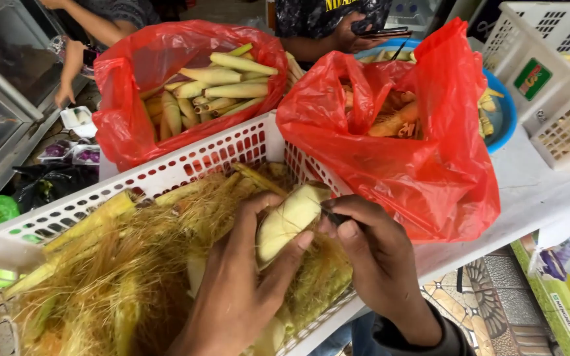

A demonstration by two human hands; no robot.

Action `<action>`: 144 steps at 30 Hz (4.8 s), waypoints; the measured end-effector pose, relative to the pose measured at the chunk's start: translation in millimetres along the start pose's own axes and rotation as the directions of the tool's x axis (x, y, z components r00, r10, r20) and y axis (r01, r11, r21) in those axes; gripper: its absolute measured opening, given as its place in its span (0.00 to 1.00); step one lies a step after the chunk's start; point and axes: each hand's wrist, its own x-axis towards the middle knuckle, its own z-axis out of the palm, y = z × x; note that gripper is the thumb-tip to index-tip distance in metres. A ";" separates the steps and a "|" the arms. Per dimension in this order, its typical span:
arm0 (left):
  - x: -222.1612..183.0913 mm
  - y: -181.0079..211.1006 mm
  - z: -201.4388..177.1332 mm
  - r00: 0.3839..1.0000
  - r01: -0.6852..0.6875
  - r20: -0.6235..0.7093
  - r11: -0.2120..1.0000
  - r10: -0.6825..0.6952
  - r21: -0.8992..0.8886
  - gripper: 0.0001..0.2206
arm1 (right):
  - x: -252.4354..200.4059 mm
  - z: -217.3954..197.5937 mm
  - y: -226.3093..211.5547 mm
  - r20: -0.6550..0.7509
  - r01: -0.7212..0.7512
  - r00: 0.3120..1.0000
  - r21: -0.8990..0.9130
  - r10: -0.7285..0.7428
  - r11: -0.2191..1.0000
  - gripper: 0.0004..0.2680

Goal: Peeling and trimming baby corn using a small knife in a food preparation setting.

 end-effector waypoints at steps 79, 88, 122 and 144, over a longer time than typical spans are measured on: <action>-2.3 -6.7 -24.1 0.962 -0.272 -0.020 0.961 0.271 -0.058 0.15 | -6.5 2.4 4.1 -0.047 0.043 0.998 0.009 -0.043 0.999 0.05; -4.2 -4.0 -14.8 0.941 -0.335 0.030 0.940 0.338 -0.061 0.32 | -9.2 0.6 8.0 -0.075 0.026 0.997 0.035 -0.023 0.999 0.05; -7.3 5.3 -21.4 0.988 0.042 0.155 0.899 0.028 -0.435 0.25 | -3.3 2.0 -3.4 -0.073 0.012 0.997 0.112 -0.003 0.994 0.06; -5.8 9.5 -13.1 0.985 -0.141 0.099 0.990 0.141 -0.008 0.20 | -4.1 6.3 -8.1 -0.057 0.010 0.998 0.016 -0.009 1.000 0.05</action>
